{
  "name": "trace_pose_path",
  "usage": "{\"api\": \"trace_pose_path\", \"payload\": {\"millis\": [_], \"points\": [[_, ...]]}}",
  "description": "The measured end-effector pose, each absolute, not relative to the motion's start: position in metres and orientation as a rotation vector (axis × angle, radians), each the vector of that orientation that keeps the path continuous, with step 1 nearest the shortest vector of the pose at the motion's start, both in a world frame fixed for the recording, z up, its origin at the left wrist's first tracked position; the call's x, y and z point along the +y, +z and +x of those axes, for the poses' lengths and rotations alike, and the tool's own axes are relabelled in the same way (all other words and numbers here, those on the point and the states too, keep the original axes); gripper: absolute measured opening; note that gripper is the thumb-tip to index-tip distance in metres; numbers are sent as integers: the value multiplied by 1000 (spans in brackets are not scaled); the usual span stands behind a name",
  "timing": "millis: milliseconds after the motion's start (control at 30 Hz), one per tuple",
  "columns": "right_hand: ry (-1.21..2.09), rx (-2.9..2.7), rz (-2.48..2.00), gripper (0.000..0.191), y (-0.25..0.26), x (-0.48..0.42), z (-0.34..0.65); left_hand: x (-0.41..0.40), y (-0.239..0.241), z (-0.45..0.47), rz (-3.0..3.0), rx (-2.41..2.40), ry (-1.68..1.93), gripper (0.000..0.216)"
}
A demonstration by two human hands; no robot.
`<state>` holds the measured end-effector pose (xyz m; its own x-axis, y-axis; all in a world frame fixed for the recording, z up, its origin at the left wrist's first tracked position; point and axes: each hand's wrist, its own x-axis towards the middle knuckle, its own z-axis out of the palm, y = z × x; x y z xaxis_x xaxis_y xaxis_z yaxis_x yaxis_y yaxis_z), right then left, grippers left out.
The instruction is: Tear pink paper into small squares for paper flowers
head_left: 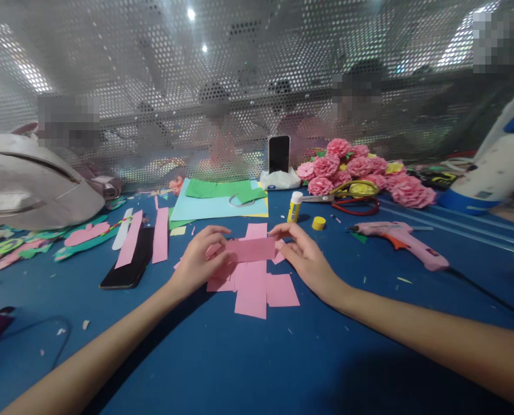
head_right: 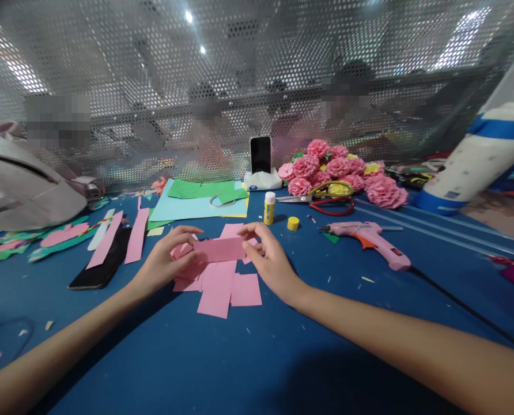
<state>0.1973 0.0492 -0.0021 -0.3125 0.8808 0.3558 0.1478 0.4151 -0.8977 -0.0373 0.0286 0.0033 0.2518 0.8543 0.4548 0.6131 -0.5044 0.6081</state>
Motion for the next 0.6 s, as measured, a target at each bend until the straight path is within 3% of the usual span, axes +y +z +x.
{"api": "trace_pose_path", "payload": {"millis": [133,333,600], "points": [[939,-1773,-945,32,-4,51,198,26,6,-35,2175,1319,1166,12],[1011,-1898,-929,12,-5,53,198,23,7,-33,2105,1229,1253,8],[1093,-1561,-909,19,-9,58,199,25,-4,-31,2439,1267,981,12]]}}
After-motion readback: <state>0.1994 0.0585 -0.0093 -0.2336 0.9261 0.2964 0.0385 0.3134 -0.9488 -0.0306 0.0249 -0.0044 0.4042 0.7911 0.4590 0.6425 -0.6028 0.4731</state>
